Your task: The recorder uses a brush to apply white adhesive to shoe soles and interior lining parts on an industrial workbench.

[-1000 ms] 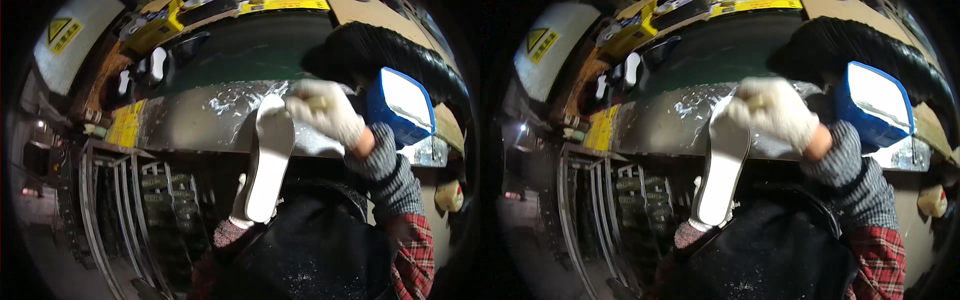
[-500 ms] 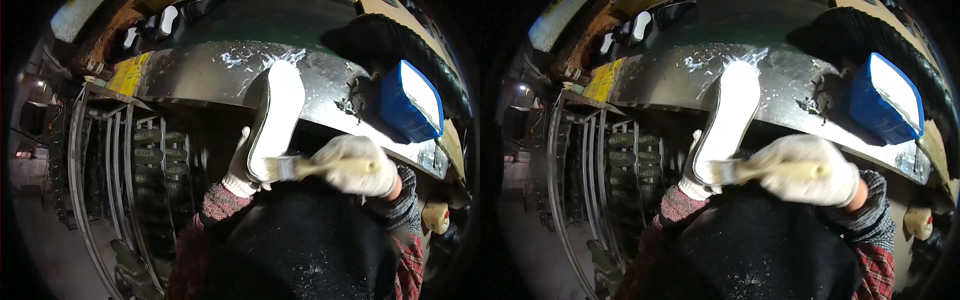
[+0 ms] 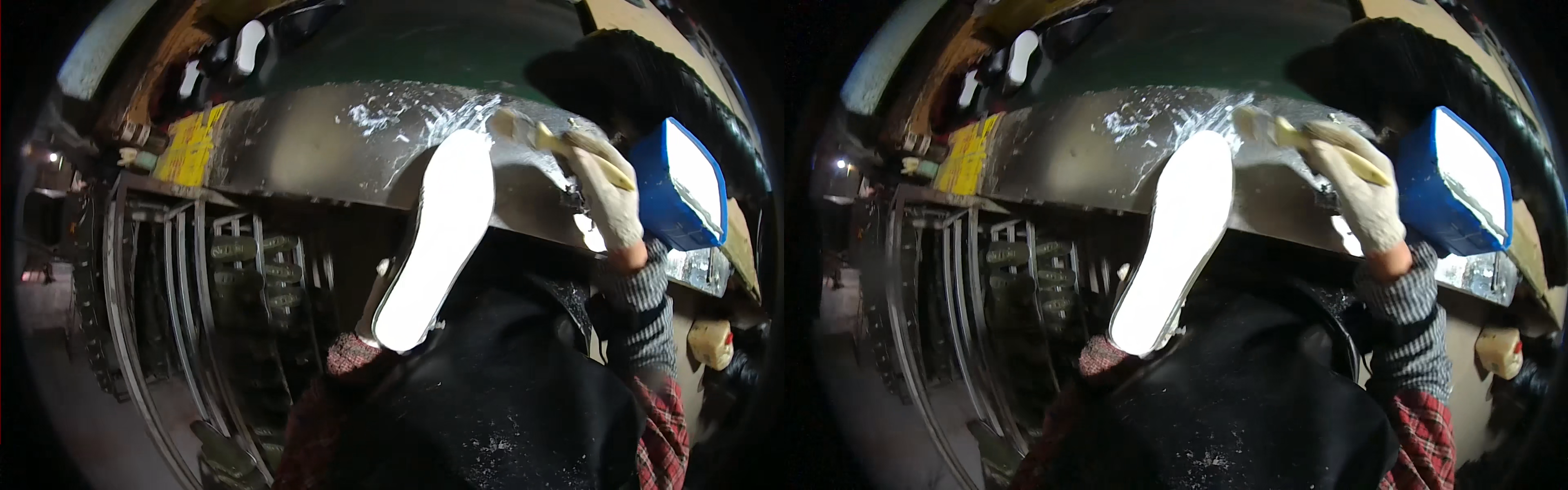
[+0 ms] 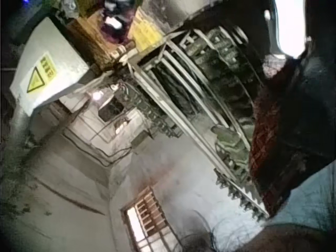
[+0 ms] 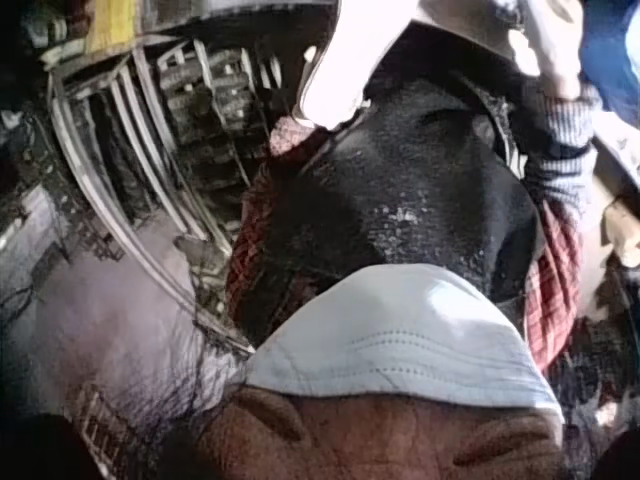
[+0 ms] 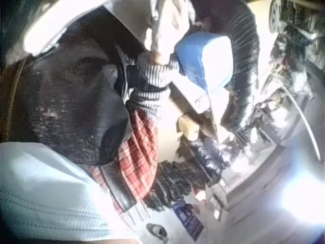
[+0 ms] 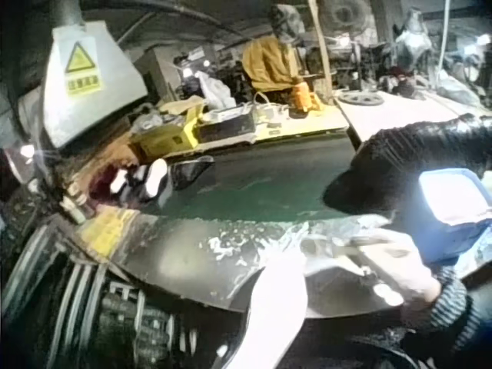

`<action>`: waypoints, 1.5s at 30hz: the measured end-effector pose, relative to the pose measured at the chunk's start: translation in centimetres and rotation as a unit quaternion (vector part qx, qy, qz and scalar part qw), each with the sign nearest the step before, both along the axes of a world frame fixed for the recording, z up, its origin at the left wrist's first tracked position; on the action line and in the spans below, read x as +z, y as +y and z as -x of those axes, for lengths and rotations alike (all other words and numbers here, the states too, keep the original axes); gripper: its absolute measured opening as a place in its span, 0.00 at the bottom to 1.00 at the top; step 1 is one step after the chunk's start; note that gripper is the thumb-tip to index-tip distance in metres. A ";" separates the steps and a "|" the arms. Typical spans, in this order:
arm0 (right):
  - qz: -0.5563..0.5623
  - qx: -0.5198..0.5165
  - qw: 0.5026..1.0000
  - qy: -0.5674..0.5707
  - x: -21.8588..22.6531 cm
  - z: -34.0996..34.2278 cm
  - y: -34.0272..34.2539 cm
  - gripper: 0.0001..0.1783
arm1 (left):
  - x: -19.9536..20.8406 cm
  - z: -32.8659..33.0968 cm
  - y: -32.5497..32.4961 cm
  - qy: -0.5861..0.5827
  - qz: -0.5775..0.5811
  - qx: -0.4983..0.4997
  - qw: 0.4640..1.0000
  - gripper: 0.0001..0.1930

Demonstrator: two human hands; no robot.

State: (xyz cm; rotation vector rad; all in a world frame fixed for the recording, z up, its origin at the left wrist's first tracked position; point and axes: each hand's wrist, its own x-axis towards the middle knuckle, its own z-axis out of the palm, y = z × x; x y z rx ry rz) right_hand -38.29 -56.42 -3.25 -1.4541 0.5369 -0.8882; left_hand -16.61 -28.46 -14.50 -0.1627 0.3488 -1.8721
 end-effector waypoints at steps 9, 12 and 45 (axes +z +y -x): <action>0.290 0.221 0.911 0.192 4.0 2.0 5.4 0.15 | -0.6 -0.1 1.7 -0.064 -0.085 0.032 0.994 0.49; 0.450 0.148 0.879 0.059 3.6 2.4 7.0 0.13 | 1.9 -1.0 -0.7 -0.104 -0.004 -0.002 0.995 0.52; 0.207 -0.352 0.912 0.037 9.5 23.2 -0.1 0.15 | 18.8 9.1 -32.6 -0.755 0.072 0.425 0.495 0.03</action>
